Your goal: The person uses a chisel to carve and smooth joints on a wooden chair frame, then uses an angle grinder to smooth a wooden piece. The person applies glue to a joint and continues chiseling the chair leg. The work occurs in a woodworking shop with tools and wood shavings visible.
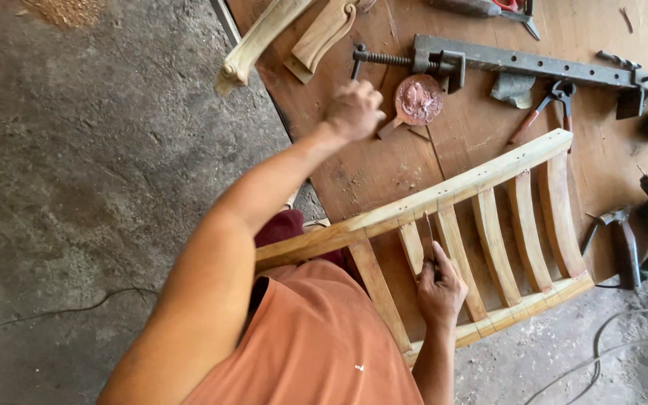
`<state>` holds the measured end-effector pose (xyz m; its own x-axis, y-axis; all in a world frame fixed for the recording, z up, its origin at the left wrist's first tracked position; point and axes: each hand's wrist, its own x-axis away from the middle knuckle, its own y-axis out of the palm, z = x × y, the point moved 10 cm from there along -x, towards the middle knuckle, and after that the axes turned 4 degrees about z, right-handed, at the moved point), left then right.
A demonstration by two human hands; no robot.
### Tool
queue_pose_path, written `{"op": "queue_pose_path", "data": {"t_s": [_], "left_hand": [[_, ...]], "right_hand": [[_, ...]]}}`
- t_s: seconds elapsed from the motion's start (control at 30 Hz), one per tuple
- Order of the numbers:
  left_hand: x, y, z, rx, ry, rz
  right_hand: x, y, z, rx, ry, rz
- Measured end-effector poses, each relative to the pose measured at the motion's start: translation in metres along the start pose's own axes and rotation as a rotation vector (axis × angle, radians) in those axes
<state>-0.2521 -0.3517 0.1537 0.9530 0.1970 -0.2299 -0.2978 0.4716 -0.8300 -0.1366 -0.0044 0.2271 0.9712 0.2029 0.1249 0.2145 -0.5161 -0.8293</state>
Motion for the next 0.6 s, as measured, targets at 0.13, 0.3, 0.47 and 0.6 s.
{"op": "queue_pose_path", "data": {"t_s": [0.13,0.3,0.47,0.6], "left_hand": [[0.014,-0.081,-0.081,-0.156,0.0,0.318],[0.045,-0.126,-0.206,-0.497,-0.568,0.102],[0.097,-0.116,-0.232,0.033,-0.869,-0.126],[0.125,-0.137,-0.213,0.024,-0.848,-0.099]], "right_hand": [[0.017,0.003,-0.014,0.042,-0.031,0.013],[0.049,0.009,-0.017,-0.003,0.082,-0.008],[0.077,0.005,-0.023,-0.069,0.049,0.04],[0.115,-0.009,0.0,-0.095,0.053,0.112]]}}
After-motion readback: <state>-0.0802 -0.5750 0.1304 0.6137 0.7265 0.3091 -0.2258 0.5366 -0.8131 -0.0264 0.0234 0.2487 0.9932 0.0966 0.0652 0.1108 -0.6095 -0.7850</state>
